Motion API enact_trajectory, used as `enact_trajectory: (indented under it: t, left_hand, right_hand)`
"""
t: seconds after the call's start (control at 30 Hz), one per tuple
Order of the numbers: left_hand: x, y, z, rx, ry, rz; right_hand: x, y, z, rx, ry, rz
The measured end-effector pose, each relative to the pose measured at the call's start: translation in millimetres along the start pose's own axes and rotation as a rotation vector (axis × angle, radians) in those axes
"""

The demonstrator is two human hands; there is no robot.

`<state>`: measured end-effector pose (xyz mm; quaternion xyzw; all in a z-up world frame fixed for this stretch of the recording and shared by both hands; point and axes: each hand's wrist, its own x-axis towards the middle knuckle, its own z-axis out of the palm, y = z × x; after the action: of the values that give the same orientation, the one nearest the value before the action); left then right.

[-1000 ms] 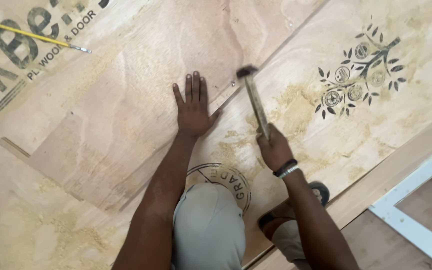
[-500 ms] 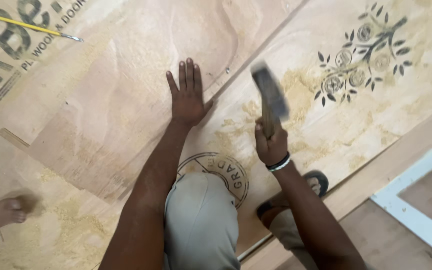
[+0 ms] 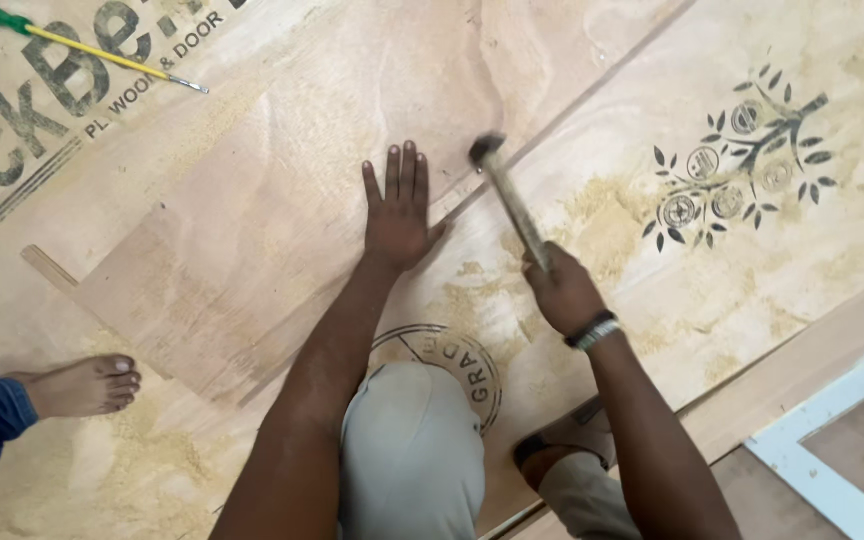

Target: The person hammers nails into wooden panels by hand using a hammer.

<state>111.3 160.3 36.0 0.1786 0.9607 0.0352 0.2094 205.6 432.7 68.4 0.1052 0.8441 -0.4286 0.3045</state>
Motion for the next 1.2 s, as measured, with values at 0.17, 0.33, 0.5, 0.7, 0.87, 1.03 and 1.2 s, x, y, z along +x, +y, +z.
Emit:
enact_trajectory:
  t: [0.17,0.33,0.5,0.7,0.87,1.03,1.2]
  left_hand:
    - [-13.2,4.0,5.8,0.022,0.055,0.026]
    - [-17.2,9.4,-2.4,-0.009,0.013,0.022]
    - [-9.4,3.3,4.3,0.009,0.073,0.030]
    - [-0.7,3.3,4.3,0.017,0.073,0.030]
    - [-9.9,4.5,14.0,0.050,0.030,0.029]
    - [-11.9,-2.6,17.8,0.003,0.058,0.072]
    - [-6.9,1.4,14.7,0.136,-0.019,0.058]
  right_hand:
    - [-30.7,16.6,15.5,0.568,0.549,-0.056]
    - [-10.2,10.9,-15.2,-0.016,0.089,-0.099]
    - [-34.9,28.4,-22.8,0.281,0.416,-0.246]
    - [18.4,22.2,-17.1,-0.215,0.128,-0.097]
    - [-34.6,-17.8,-55.4,-0.054,0.207,-0.147]
    - [-11.0,18.8,9.7,-0.003,0.115,0.018]
    - [-61.3,37.4,-33.3,-0.036,-0.130,0.333]
